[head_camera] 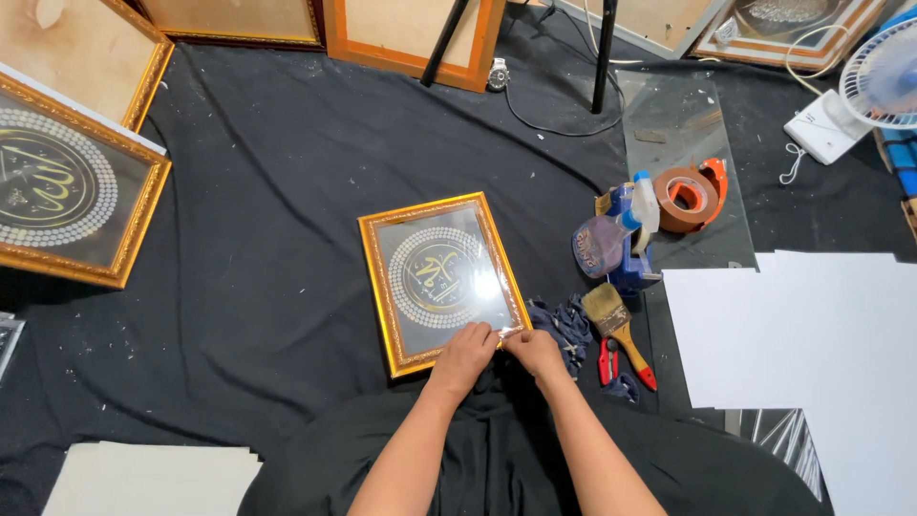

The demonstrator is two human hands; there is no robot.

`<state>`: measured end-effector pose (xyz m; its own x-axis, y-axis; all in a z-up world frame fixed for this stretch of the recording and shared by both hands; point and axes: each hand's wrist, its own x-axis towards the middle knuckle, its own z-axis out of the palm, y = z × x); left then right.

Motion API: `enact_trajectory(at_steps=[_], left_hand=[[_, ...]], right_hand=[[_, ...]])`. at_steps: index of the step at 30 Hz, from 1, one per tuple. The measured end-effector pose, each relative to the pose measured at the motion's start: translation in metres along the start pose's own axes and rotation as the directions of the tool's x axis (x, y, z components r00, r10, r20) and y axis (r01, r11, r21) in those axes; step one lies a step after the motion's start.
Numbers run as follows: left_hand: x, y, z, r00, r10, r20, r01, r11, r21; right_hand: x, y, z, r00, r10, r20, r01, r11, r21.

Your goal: Cleaning the glass of a framed artwork and applying a protective backing or tape to the frame.

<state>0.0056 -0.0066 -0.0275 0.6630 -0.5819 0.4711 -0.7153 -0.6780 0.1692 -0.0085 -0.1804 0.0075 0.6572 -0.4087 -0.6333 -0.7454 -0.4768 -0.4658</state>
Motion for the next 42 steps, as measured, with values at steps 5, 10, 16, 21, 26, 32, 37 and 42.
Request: enact_trajectory(at_steps=[5, 10, 16, 21, 26, 32, 37, 42], left_hand=[[0.001, 0.001, -0.001, 0.986, 0.003, 0.167, 0.0, 1.0, -0.018], [-0.003, -0.001, 0.007, 0.984, 0.023, 0.178, -0.016, 0.999, -0.041], [-0.003, 0.006, 0.022, 0.998, 0.025, 0.053, -0.029, 0.997, 0.071], [-0.002, 0.009, 0.02, 0.998, 0.05, -0.035, -0.045, 0.991, 0.128], [0.003, 0.01, 0.011, 1.0, 0.025, -0.006, -0.024, 0.995, 0.096], [-0.002, 0.01, 0.023, 0.997, -0.074, 0.018, 0.073, 0.997, 0.019], [-0.001, 0.012, 0.012, 0.99, -0.136, 0.027, 0.137, 0.989, -0.049], [0.006, 0.014, -0.007, 0.98, -0.184, 0.069, 0.193, 0.969, -0.155]], right_hand=[[0.042, 0.037, 0.033, 1.0, 0.028, 0.012, -0.029, 0.992, 0.119], [0.04, 0.034, 0.035, 1.0, 0.027, 0.016, -0.03, 0.984, 0.174], [0.057, 0.052, 0.044, 0.998, 0.046, 0.03, -0.05, 0.987, 0.152], [0.048, 0.043, 0.039, 0.999, 0.051, 0.017, -0.052, 0.993, 0.106], [0.05, 0.041, 0.04, 0.998, 0.06, 0.02, -0.062, 0.992, 0.109], [0.034, 0.029, 0.03, 0.997, 0.071, -0.003, -0.07, 0.994, 0.082], [0.024, 0.024, 0.029, 0.995, 0.098, -0.031, -0.096, 0.993, 0.062], [0.032, 0.031, 0.036, 0.989, 0.139, -0.053, -0.131, 0.983, 0.125]])
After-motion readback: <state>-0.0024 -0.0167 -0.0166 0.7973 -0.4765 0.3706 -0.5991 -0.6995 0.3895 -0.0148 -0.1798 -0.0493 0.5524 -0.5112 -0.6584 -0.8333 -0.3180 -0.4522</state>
